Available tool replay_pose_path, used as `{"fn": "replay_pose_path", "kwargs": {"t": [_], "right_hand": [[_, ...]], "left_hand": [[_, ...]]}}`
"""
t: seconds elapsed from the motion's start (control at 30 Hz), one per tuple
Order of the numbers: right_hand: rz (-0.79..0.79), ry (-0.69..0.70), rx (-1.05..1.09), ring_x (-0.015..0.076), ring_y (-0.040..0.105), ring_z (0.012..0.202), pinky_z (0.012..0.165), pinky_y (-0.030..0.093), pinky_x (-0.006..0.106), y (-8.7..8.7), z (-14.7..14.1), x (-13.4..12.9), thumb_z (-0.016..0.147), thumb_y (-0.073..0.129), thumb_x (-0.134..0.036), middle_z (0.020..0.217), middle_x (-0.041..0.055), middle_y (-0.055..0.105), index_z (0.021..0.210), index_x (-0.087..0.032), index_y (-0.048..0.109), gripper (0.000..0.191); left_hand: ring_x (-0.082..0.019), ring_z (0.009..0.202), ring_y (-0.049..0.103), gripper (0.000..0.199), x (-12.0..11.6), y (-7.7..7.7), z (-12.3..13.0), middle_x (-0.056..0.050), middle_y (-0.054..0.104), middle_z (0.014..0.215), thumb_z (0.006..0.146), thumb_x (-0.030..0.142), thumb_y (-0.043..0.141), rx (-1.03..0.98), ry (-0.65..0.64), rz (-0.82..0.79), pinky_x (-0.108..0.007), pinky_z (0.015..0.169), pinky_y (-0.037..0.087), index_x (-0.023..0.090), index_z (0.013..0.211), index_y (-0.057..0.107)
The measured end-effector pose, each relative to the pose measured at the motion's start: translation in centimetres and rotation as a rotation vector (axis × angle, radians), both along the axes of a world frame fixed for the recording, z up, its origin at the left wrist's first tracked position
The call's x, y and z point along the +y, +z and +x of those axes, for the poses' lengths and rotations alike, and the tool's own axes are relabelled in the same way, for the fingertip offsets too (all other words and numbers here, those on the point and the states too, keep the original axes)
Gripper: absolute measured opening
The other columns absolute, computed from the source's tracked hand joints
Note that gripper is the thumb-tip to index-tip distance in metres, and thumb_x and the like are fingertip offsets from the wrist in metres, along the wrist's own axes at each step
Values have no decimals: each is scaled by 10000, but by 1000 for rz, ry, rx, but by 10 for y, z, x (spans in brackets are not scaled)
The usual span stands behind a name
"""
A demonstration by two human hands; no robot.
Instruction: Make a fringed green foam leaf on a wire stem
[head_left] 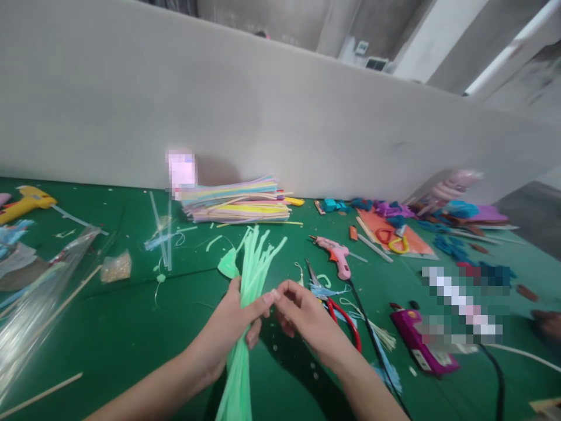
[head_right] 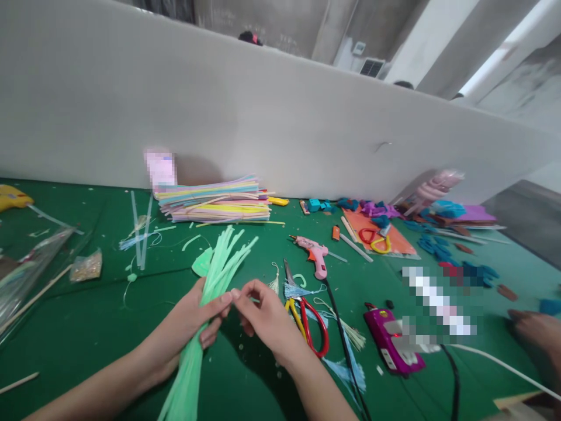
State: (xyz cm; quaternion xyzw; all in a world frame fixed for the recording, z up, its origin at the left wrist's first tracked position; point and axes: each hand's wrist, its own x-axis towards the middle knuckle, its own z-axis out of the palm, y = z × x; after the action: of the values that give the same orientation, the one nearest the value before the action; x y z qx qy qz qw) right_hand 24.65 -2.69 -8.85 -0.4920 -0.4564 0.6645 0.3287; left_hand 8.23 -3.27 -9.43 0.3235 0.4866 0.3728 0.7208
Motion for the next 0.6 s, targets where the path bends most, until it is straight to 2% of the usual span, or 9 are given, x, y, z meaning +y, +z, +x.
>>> {"fn": "replay_pose_path", "kwargs": {"t": [0.07, 0.1, 0.17, 0.23, 0.3, 0.33, 0.4, 0.5, 0.6], "right_hand": [[-99, 12, 166, 55, 380, 497, 440, 247, 194, 1, -3, -3, 772, 678, -638, 673, -72, 476, 988, -206, 580, 492], [-123, 41, 218, 50, 356, 496, 438, 221, 186, 3, -5, -3, 756, 705, -624, 667, -79, 443, 1039, -213, 580, 514], [-96, 80, 237, 36, 293, 483, 437, 172, 179, 8, -10, 1, 738, 760, -552, 639, -88, 408, 1048, -207, 608, 488], [-21, 28, 194, 31, 239, 459, 425, 139, 186, 14, -14, 13, 742, 773, -493, 575, -94, 383, 923, -177, 652, 384], [22, -72, 171, 27, 207, 424, 402, 101, 196, 19, -16, 30, 736, 772, -482, 516, -98, 361, 783, -160, 653, 346], [33, -107, 180, 28, 191, 404, 392, 87, 197, 20, -16, 41, 740, 760, -498, 490, -108, 327, 763, -167, 644, 351], [58, -161, 197, 34, 198, 390, 384, 99, 190, 21, -14, 63, 756, 728, -530, 463, -123, 267, 782, -182, 639, 361], [90, -231, 213, 29, 240, 401, 376, 132, 172, 20, -16, 97, 726, 748, -531, 491, -113, 362, 859, -191, 634, 383], [127, -302, 192, 27, 320, 433, 381, 224, 158, 18, -31, 125, 759, 718, -543, 577, -83, 473, 856, -186, 596, 390]], "left_hand": [[-63, 374, 296, 425, 6, 10, -8, 110, 449, 551, 775, 442, 734, 68, -84, 94, -195, 378, 256, 245, 1072, 503], [-74, 382, 322, 388, 8, 15, -13, 102, 459, 552, 772, 406, 730, 125, -183, 159, -203, 393, 266, 240, 1068, 543], [-134, 532, 524, 244, 13, 27, -22, 29, 607, 673, 774, 297, 704, 228, -417, 430, -241, 540, 409, 228, 1003, 657], [-202, 692, 627, 126, 20, 35, -33, -22, 700, 821, 807, 285, 659, 419, -564, 627, -276, 668, 444, 247, 914, 716], [-226, 643, 614, 141, 31, 39, -46, -39, 674, 732, 822, 377, 664, 752, -554, 725, -290, 651, 428, 250, 865, 710], [-230, 595, 584, 214, 39, 39, -54, -37, 622, 653, 816, 460, 664, 978, -501, 774, -295, 623, 418, 250, 839, 693], [-247, 608, 574, 228, 60, 39, -72, -38, 575, 622, 824, 467, 656, 1125, -466, 794, -325, 671, 429, 239, 835, 666], [-306, 798, 624, 101, 99, 37, -103, -72, 638, 750, 841, 305, 647, 1309, -447, 808, -395, 799, 450, 230, 910, 642], [-358, 1005, 616, 231, 138, 32, -128, -141, 675, 1031, 893, 221, 588, 1490, -399, 803, -502, 890, 450, 199, 1123, 609]]}}
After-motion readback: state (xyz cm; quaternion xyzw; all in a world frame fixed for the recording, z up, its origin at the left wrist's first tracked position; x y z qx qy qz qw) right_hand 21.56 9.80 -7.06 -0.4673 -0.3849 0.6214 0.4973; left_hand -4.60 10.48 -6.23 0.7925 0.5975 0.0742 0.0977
